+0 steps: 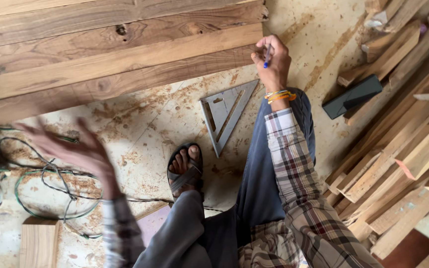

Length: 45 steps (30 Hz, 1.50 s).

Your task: The person uses a speed square and a pen to mark lines on various wooden planks while sitting on the floor.

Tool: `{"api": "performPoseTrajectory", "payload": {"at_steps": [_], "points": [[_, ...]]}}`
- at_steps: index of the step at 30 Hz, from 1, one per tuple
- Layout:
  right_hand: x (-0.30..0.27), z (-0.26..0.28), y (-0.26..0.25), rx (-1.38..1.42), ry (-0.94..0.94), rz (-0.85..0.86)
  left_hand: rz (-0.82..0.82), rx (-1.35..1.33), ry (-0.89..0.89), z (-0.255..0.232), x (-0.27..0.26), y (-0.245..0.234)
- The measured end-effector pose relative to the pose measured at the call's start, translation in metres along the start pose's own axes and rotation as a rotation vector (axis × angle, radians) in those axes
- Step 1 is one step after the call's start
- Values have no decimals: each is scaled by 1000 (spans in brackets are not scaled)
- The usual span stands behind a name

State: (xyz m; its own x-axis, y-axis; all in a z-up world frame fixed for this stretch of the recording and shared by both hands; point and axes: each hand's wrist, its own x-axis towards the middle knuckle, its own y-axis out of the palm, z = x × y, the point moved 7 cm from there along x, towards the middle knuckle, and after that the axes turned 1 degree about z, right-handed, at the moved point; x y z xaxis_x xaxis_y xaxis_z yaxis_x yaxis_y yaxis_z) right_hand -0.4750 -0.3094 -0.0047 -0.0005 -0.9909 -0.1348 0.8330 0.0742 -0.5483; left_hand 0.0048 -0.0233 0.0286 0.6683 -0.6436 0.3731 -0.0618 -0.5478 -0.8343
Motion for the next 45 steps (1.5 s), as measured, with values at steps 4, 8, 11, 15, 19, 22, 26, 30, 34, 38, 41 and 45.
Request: {"api": "performPoseTrajectory", "payload": {"at_steps": [4,8,11,15,19,22,26,30,34,38,41,45], "points": [[0,10,1,-22,-28,6,378,-144,-94,-110,-79,18],[-1,12,0,-73,8,22,817,-115,347,-230,-129,39],[-2,12,-5,-202,43,17,851,-303,265,-246,-128,29],[1,15,-6,-104,0,-5,869,-338,133,-243,-121,42],[2,8,-5,68,11,34,924,-285,93,-239,-122,47],[5,4,-12,189,-33,42,972,-265,139,-236,-128,58],[9,9,-19,293,-49,59,855,-235,368,-245,-109,63],[0,14,-15,102,-1,118,860,-319,497,-268,-95,44],[10,22,-19,104,-59,126,1001,-258,266,-273,-90,70],[5,17,-16,35,-14,182,927,-376,175,-256,-99,63],[6,18,-14,-9,-11,209,869,-503,173,-237,-102,70],[6,24,-15,-11,-84,210,571,-489,95,-188,-77,64]]}}
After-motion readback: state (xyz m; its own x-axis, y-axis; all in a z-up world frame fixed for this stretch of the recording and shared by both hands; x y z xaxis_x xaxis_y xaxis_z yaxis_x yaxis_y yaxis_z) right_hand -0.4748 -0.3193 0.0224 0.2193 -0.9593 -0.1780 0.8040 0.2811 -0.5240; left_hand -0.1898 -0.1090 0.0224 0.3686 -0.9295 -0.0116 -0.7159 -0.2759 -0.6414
